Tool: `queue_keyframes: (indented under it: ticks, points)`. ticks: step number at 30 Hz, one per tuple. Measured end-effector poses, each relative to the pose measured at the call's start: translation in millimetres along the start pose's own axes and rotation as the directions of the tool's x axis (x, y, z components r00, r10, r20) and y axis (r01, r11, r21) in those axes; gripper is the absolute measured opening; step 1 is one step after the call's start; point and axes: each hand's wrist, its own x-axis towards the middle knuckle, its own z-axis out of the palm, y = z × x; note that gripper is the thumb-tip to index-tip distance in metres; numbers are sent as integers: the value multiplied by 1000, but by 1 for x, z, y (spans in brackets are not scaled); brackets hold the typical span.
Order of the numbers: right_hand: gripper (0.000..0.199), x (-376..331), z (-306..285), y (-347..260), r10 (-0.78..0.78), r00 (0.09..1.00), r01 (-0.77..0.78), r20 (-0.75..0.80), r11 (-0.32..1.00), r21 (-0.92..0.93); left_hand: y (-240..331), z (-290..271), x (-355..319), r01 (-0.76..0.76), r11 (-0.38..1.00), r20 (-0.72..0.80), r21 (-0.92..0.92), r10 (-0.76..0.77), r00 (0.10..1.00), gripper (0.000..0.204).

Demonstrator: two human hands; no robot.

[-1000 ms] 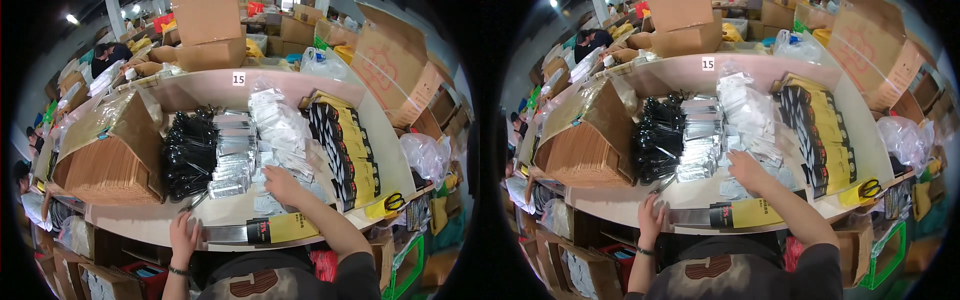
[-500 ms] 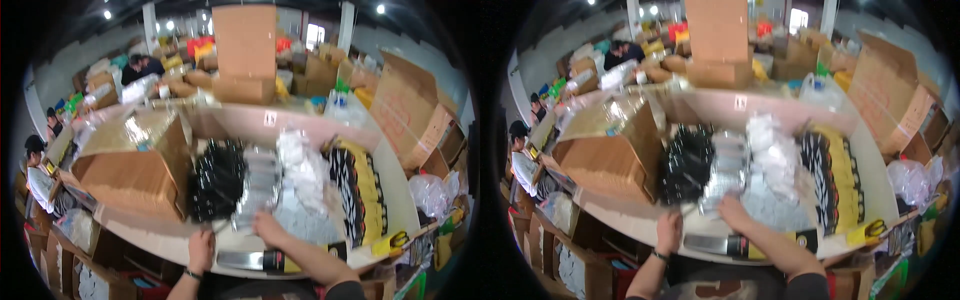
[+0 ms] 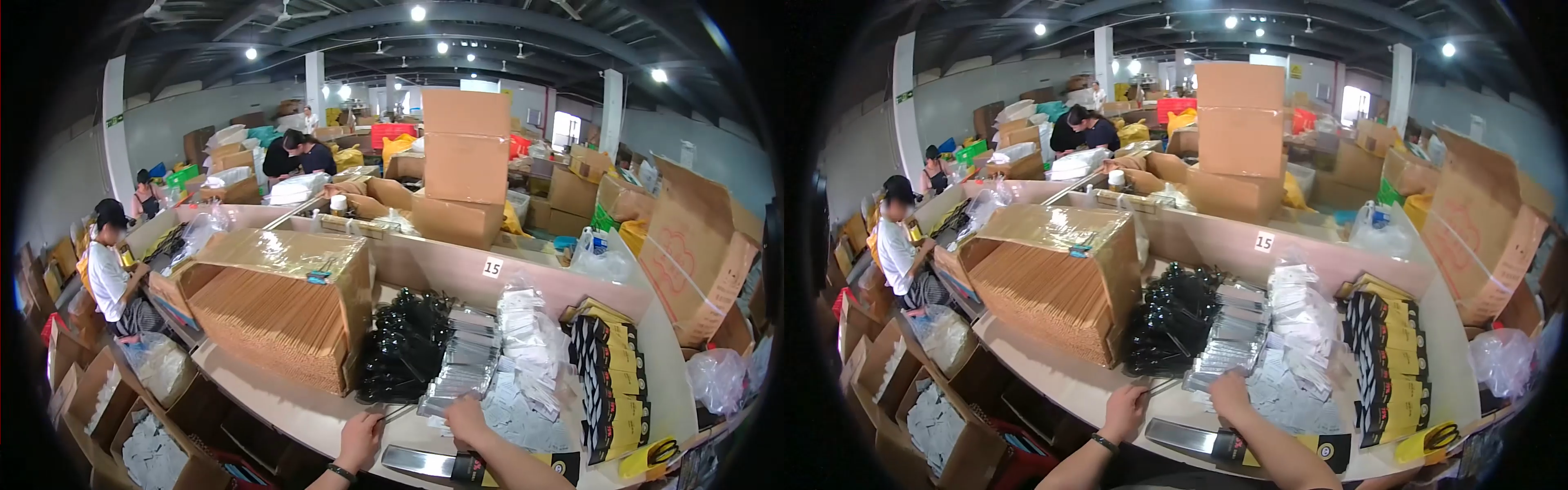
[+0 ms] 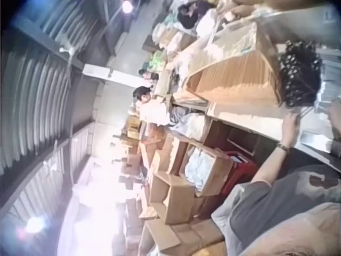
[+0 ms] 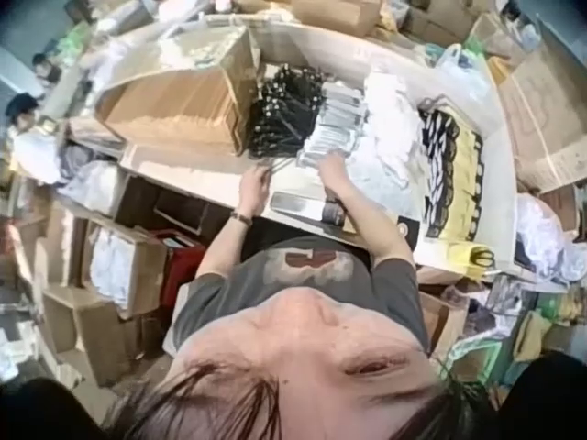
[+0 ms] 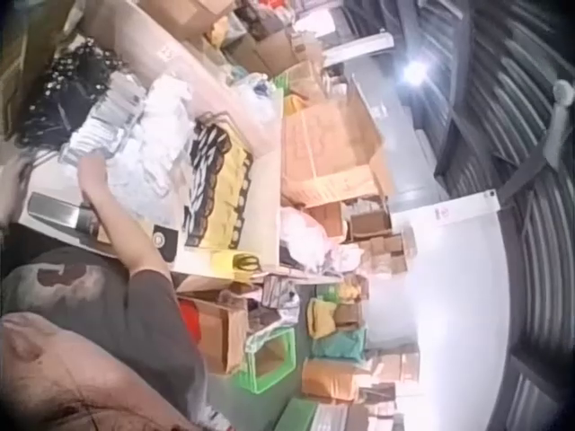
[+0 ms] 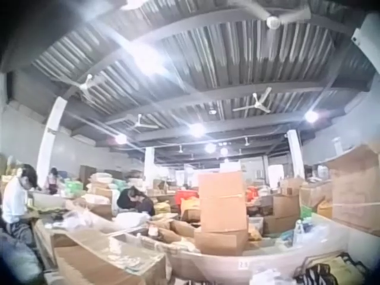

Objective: Packing silver and black items into yellow and black protective sleeves at a workstation.

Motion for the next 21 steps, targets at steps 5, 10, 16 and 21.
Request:
queue_keyframes:
  ticks: [5, 10, 16, 21]
  points:
    - [11, 10, 23, 15, -68, 966, 43, -248, 993, -106, 3, 3, 6, 13, 998, 64, 53, -16, 998, 13]
    - [16, 13, 11, 0, 14, 996, -17, -87, 1000, -23, 7, -7, 13, 31, 999, 68, 11, -32, 997, 12]
    - [22, -29, -29, -23, 103, 973, 4, -205, 887, 461, 3, 1, 8, 69, 997, 67, -32, -67, 995, 13]
    - [23, -78, -16, -65, -140, 933, 272, -331, 877, 396, 2, 5, 5, 143, 979, 33, -149, -139, 990, 12]
